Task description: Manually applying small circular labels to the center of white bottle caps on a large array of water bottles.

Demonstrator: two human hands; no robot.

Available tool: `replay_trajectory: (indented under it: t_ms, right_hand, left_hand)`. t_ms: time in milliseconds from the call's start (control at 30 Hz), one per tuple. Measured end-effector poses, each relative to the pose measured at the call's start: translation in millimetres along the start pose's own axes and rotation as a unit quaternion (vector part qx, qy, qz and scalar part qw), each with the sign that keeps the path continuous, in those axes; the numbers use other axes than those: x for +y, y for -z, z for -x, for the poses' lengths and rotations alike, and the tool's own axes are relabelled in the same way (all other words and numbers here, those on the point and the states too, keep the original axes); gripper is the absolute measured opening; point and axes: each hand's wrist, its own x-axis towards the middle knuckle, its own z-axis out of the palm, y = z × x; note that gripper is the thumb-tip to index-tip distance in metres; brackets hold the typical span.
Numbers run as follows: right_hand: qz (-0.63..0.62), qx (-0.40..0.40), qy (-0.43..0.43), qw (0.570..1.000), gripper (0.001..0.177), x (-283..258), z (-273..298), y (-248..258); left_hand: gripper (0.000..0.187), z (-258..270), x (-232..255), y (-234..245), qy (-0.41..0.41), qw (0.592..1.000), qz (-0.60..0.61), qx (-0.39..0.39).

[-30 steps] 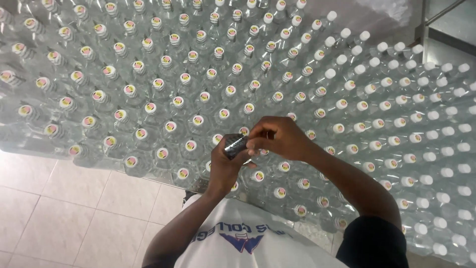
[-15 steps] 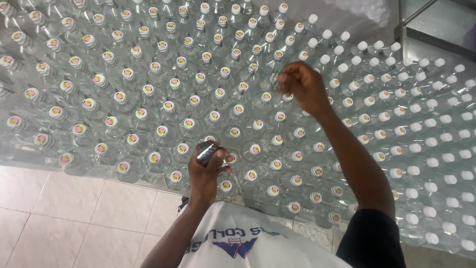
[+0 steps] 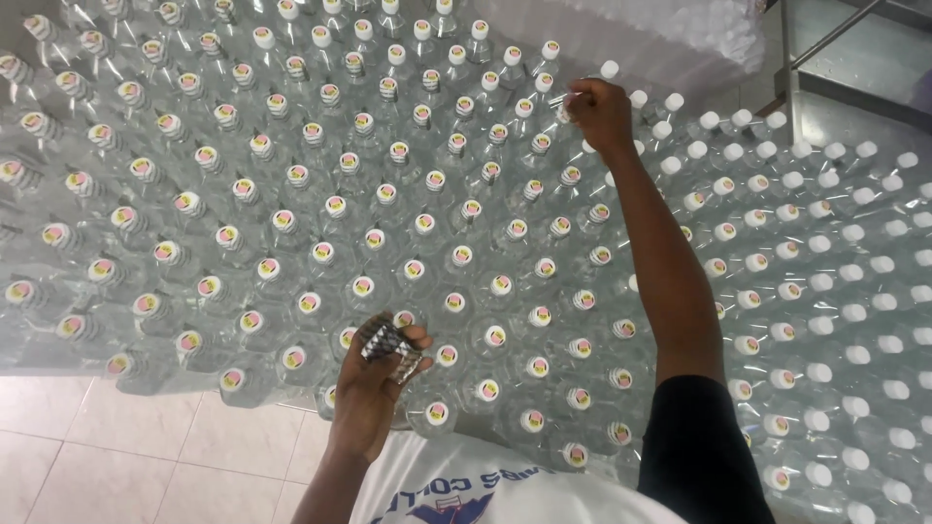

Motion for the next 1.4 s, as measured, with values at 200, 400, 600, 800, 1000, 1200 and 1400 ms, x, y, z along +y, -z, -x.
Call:
replay_trajectory:
  t_ms: [200, 400, 600, 800, 1000, 1200, 1400]
  right_hand:
    - [0.076, 0.005, -0.041, 0.996, 0.008, 12.3, -23.1, -27.2]
    - [0.183, 0.034, -0.019, 0.982, 0.03, 54.0, -43.4, -37.7]
    - [0.221, 0.001, -0.05, 0.974, 0.071, 57.0, -48.1, -45.1]
    - [0.238, -0.006, -0.054, 0.97, 0.071, 57.4, -49.7, -45.5]
    - [0.223, 0.014, -0.065, 0.973, 0.073, 51.9, -46.1, -46.3]
    - [0.222, -0.009, -0.077, 0.972, 0.076, 48.2, -46.2, -51.3]
    - [0.211, 0.012, -0.108, 0.971, 0.067, 39.9, -46.0, -53.6]
  left_hand:
    - [0.029, -14.0, -7.5, 24.5, -0.042, 0.998, 0.02, -0.052]
    - [0.026, -16.1, -6.0, 40.3, -0.076, 0.996, 0.039, -0.038]
    - [0.031, -17.9, -6.8, 46.3, -0.077, 0.994, 0.056, -0.044]
    - [0.03, -20.8, -7.8, 47.9, -0.068, 0.995, 0.057, -0.041]
    - [0.031, -22.8, -7.1, 46.4, -0.056, 0.997, 0.048, -0.024]
    - [0.032, -24.4, -7.1, 44.2, -0.062, 0.996, 0.045, -0.038]
    - [0.031, -27.1, -6.7, 47.0, -0.062, 0.996, 0.059, -0.027]
